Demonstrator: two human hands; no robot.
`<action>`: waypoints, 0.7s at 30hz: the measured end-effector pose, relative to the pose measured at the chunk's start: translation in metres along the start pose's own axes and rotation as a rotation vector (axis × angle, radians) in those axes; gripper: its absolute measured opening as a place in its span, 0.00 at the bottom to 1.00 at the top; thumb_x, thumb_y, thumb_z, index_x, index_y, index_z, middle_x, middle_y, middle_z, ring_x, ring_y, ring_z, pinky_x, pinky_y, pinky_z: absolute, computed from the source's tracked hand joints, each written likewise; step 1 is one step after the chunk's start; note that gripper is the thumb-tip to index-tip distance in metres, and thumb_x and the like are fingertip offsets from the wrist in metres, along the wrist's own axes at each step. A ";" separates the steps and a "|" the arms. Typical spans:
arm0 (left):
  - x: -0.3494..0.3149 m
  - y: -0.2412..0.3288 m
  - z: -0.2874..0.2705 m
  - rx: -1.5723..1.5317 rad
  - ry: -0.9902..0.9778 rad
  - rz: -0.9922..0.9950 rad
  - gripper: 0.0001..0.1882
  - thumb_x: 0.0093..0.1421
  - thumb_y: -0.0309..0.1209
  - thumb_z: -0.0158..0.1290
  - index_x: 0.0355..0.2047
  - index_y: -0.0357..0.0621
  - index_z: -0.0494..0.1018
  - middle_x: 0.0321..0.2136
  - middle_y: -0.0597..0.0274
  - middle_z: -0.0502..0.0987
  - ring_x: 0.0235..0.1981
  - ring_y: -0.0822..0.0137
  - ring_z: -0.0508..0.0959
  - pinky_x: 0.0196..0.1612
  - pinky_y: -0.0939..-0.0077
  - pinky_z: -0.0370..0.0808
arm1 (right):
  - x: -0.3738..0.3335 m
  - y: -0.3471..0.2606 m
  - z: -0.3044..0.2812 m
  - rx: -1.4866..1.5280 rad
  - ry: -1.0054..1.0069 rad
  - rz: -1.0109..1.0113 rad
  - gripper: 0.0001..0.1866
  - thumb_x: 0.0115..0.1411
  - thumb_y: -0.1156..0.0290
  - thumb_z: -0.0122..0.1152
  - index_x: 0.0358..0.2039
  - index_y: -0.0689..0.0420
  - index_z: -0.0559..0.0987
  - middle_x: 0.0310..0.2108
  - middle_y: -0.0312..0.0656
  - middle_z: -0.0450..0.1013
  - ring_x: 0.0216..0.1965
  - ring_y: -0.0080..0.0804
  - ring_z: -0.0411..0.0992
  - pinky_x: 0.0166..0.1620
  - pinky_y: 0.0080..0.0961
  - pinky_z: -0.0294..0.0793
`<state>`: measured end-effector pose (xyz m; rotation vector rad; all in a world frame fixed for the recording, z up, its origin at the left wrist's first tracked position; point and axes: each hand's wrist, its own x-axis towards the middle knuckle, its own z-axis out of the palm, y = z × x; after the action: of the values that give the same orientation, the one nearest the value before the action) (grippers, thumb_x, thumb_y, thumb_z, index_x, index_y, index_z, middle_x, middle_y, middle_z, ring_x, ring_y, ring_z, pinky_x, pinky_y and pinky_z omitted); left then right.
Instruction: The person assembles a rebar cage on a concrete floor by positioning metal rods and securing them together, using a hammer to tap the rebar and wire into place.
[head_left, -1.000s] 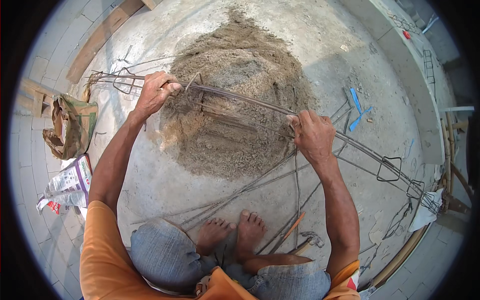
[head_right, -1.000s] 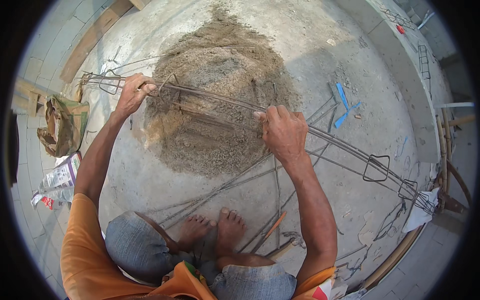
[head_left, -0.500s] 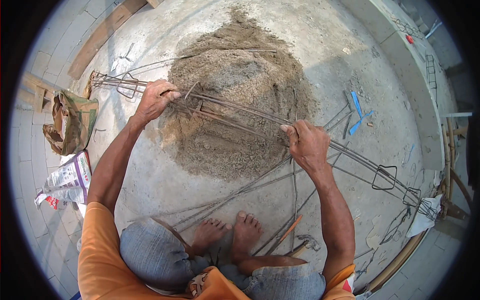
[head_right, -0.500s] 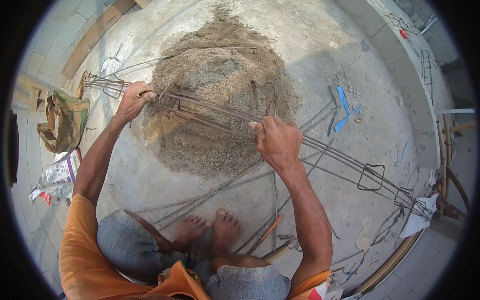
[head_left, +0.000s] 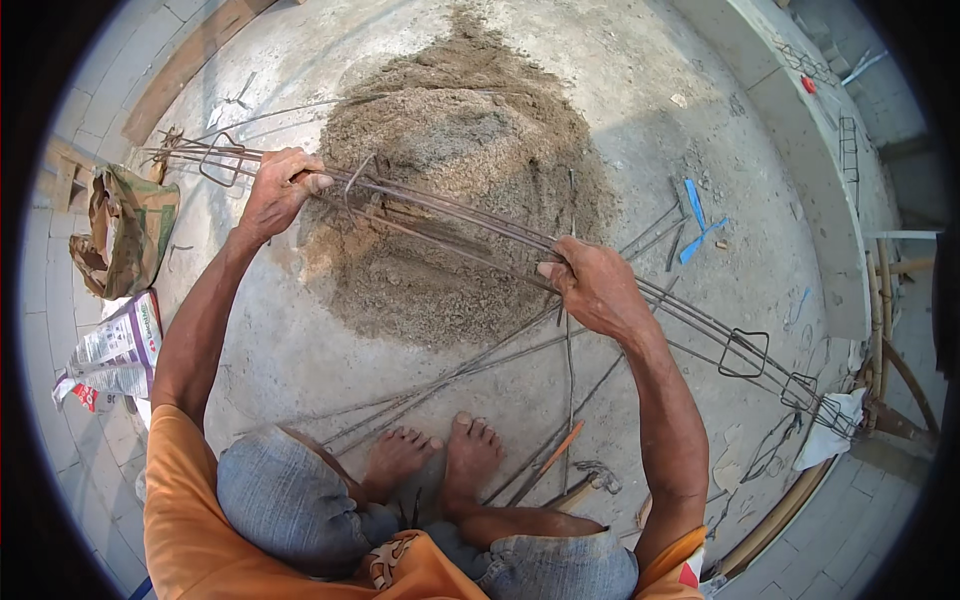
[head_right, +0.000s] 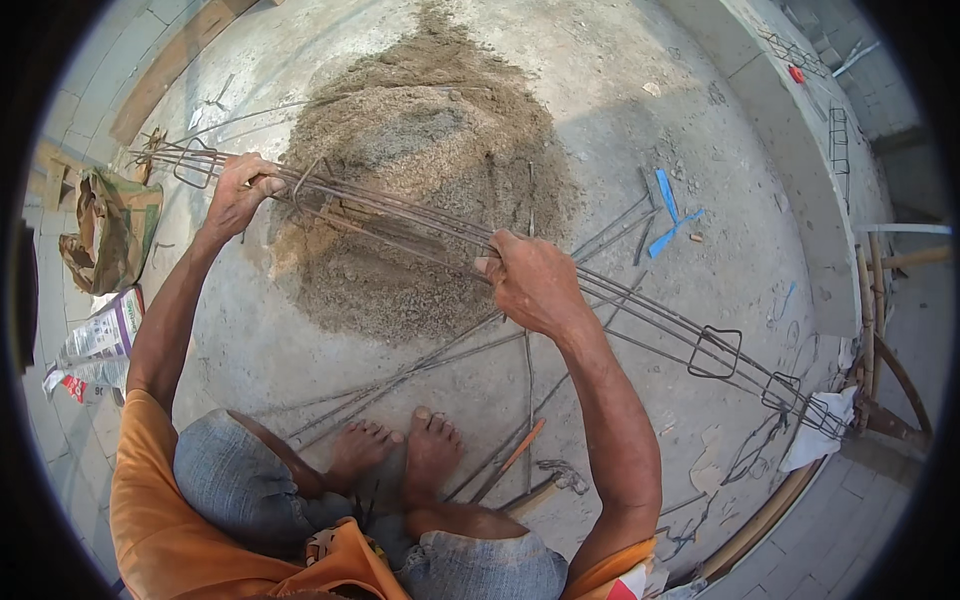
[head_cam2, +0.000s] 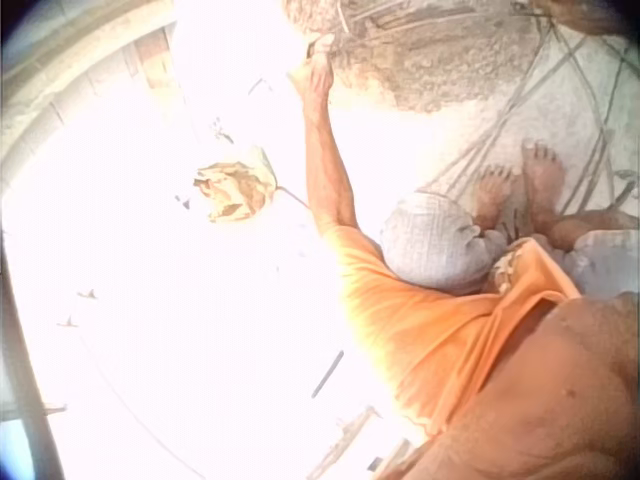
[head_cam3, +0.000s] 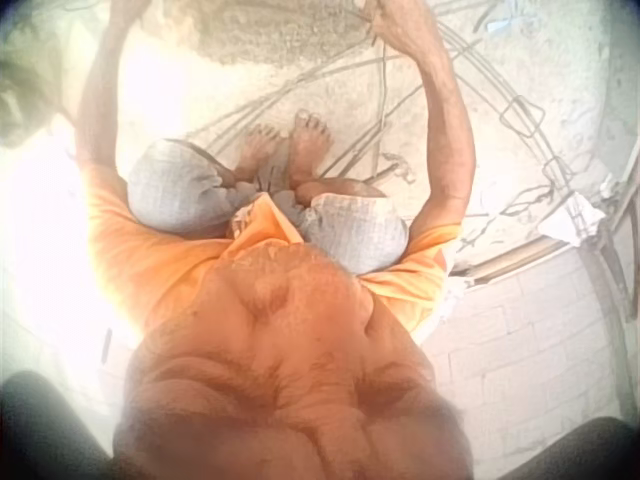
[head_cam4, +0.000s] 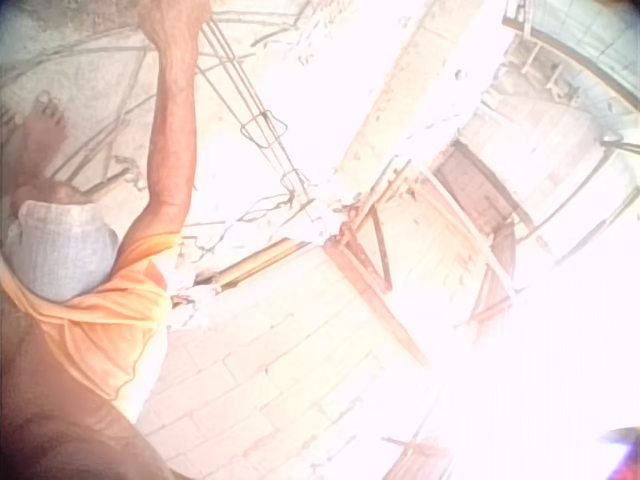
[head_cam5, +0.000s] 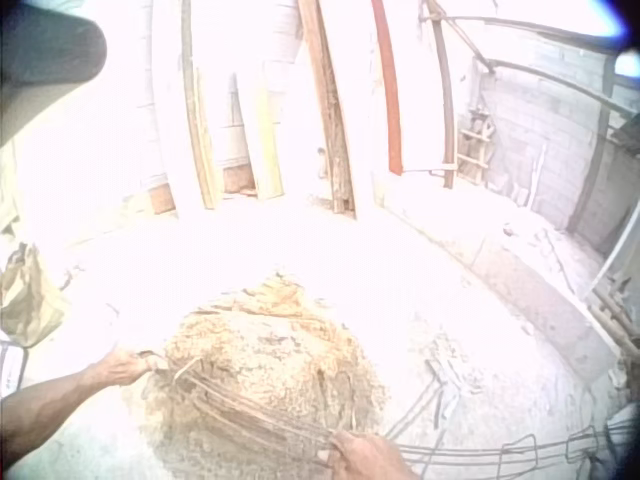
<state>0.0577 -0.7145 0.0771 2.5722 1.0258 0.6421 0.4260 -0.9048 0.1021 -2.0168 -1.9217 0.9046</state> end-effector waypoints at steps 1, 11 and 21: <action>-0.002 0.000 0.000 -0.039 0.004 -0.003 0.16 0.55 0.42 0.59 0.28 0.39 0.75 0.19 0.63 0.69 0.24 0.65 0.69 0.33 0.70 0.63 | 0.000 -0.002 0.000 0.025 -0.036 0.016 0.13 0.59 0.64 0.59 0.32 0.62 0.75 0.24 0.52 0.74 0.30 0.54 0.74 0.35 0.46 0.69; -0.013 -0.009 0.003 -0.029 -0.029 -0.006 0.15 0.57 0.41 0.57 0.28 0.39 0.73 0.22 0.62 0.71 0.26 0.64 0.70 0.35 0.69 0.64 | 0.009 -0.005 0.004 0.086 -0.121 0.043 0.16 0.52 0.60 0.65 0.26 0.60 0.73 0.18 0.46 0.68 0.24 0.41 0.68 0.31 0.36 0.66; -0.018 -0.009 0.008 -0.128 0.047 0.103 0.14 0.53 0.38 0.60 0.25 0.39 0.72 0.17 0.63 0.67 0.19 0.66 0.66 0.25 0.70 0.62 | -0.020 -0.019 0.025 -0.013 0.251 -0.014 0.07 0.45 0.68 0.57 0.18 0.58 0.73 0.15 0.47 0.71 0.18 0.48 0.72 0.24 0.41 0.68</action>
<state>0.0453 -0.7216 0.0610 2.5217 0.8410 0.7722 0.3974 -0.9277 0.0983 -2.0121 -1.8055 0.6039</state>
